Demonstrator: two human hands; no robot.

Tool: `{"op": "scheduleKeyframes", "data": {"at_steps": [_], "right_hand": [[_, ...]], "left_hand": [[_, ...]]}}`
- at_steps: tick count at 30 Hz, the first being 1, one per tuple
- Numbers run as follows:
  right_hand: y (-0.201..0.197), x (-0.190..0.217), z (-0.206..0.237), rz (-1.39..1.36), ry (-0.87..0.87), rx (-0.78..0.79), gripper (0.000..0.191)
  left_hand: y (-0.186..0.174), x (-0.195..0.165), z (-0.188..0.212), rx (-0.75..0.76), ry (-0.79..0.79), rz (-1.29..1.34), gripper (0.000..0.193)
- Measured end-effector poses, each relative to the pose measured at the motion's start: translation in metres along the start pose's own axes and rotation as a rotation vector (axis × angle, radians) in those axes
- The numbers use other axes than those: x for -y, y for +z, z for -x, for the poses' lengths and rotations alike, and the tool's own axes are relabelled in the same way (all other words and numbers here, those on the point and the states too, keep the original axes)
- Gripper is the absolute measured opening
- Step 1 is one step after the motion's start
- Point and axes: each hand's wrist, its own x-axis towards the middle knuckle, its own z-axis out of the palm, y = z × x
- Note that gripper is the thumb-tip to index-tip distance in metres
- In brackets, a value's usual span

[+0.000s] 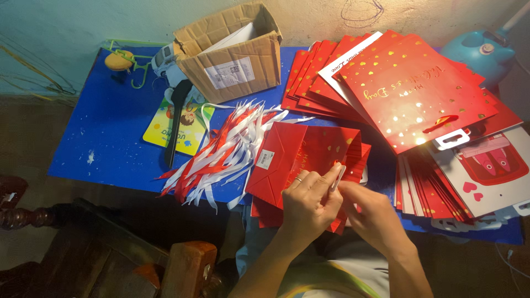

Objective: The person assembles red Valentine's Day gift bags by threading red and white ribbons through the handle slots and tying them. The person handles multiple bags and ribbons on a blue table, stacking completed bags to the side.

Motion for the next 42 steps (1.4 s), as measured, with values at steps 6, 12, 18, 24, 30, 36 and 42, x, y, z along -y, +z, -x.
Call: {"op": "scheduleKeyframes", "data": {"at_steps": [6, 12, 18, 24, 30, 36, 42], "right_hand": [[-0.012, 0.004, 0.004, 0.046, -0.189, -0.481, 0.024], [0.001, -0.035, 0.006, -0.657, 0.126, -0.196, 0.058], [0.017, -0.053, 0.009, -0.643, 0.260, -0.155, 0.072], [0.024, -0.047, 0.004, -0.751, 0.329, -0.221, 0.062], [0.015, -0.052, 0.007, -0.810, 0.193, -0.420, 0.054], [-0.031, -0.036, 0.006, -0.740, -0.003, -0.797, 0.042], [-0.066, -0.027, -0.009, -1.212, 0.057, -0.819, 0.060]], "left_hand": [[-0.004, 0.000, -0.004, -0.052, -0.002, -0.014, 0.047], [0.000, -0.003, 0.000, -0.013, -0.044, 0.034, 0.040], [0.023, -0.005, 0.008, 0.106, -0.038, -0.004, 0.019], [0.031, -0.003, 0.011, 0.177, -0.005, -0.088, 0.025], [0.021, -0.004, 0.016, 0.168, 0.199, -0.014, 0.031], [0.026, -0.003, 0.019, 0.170, 0.199, 0.062, 0.046], [0.032, -0.002, 0.021, 0.234, 0.172, 0.024, 0.045]]}}
